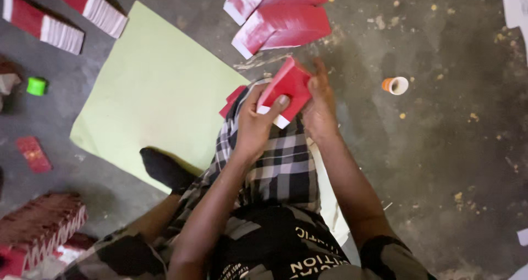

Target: The person sits on the floor and repeatedly folds small red and white paper packets by hand. They pick up a packet, fold it in half, press the crease, and place it into a growing stack on a light green mat. The process is repeated continuously.

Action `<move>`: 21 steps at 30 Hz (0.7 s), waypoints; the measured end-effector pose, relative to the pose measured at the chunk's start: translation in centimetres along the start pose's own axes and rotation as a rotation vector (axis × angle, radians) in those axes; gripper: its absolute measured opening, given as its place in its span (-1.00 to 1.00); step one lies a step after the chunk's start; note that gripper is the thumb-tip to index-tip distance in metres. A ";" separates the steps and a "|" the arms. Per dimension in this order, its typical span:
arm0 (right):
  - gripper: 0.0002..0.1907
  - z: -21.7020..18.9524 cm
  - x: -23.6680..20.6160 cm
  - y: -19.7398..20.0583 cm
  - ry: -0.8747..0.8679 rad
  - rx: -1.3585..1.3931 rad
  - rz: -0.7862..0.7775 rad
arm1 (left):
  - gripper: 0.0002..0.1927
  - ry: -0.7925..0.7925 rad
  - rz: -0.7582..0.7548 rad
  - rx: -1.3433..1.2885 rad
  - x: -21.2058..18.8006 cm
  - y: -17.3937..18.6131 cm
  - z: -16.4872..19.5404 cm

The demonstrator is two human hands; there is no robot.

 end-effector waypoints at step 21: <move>0.15 -3.0 -3.2 -2.7 0.312 -0.472 -0.040 | -0.64 0.139 -0.385 -0.092 -0.3 1.3 2.0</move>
Point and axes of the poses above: each hand's wrist, its own x-axis towards the middle knuckle, its own y-axis out of the back of the hand, z = x × y, the point moved 3 cm from there along x, towards the middle knuckle, and after that the axes turned 8 degrees about -y, right-handed, at the moved point
